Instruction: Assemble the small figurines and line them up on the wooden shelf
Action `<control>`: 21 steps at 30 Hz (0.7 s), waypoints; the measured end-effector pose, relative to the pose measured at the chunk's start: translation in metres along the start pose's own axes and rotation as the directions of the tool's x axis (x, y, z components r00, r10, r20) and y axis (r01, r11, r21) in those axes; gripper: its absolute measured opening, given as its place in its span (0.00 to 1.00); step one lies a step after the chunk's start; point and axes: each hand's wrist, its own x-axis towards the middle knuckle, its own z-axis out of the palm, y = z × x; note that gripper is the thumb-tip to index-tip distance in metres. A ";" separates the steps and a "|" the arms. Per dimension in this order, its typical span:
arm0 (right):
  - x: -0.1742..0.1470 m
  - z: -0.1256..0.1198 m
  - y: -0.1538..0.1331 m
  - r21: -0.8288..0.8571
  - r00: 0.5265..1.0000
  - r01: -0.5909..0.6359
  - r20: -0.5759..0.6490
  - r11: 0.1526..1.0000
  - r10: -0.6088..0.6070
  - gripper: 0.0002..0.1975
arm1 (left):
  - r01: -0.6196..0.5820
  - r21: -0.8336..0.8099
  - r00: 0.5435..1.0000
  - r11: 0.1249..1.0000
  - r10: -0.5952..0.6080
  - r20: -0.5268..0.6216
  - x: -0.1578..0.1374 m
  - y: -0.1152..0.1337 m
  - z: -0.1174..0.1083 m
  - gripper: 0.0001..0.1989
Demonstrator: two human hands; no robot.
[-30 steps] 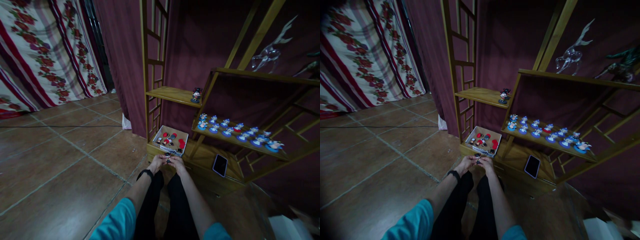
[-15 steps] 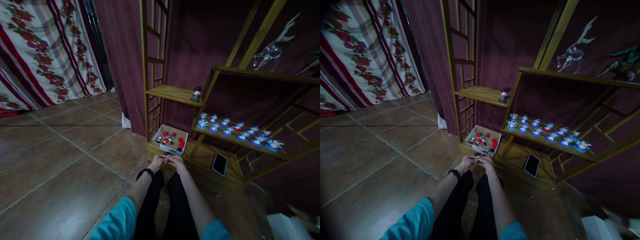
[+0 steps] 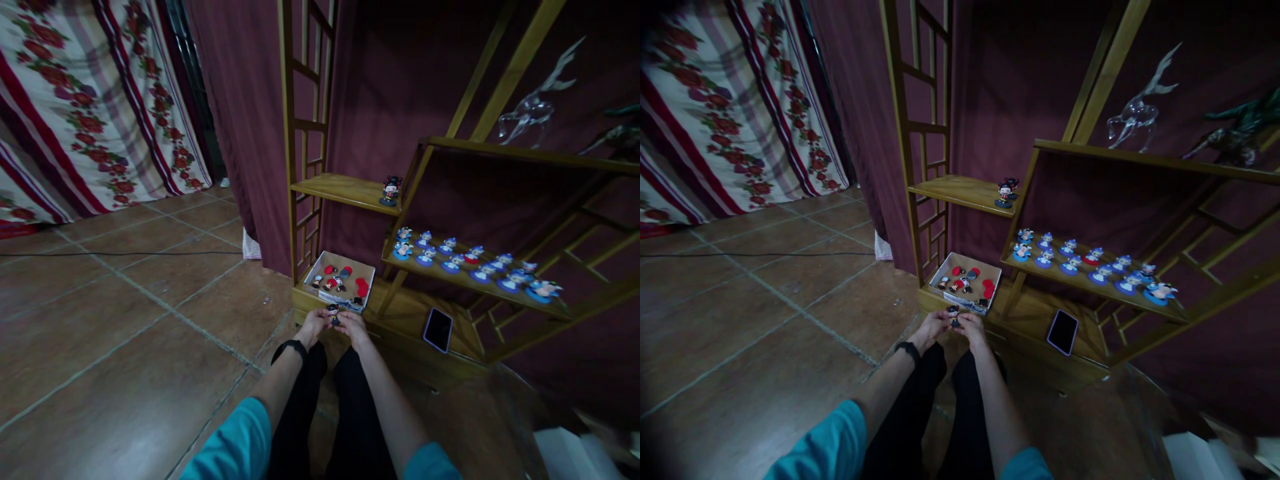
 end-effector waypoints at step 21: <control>0.010 0.000 0.009 -0.025 0.998 0.048 0.053 0.999 -0.047 0.14 | 0.037 -0.092 0.997 0.995 -0.044 -0.071 -0.007 0.003 0.001 0.17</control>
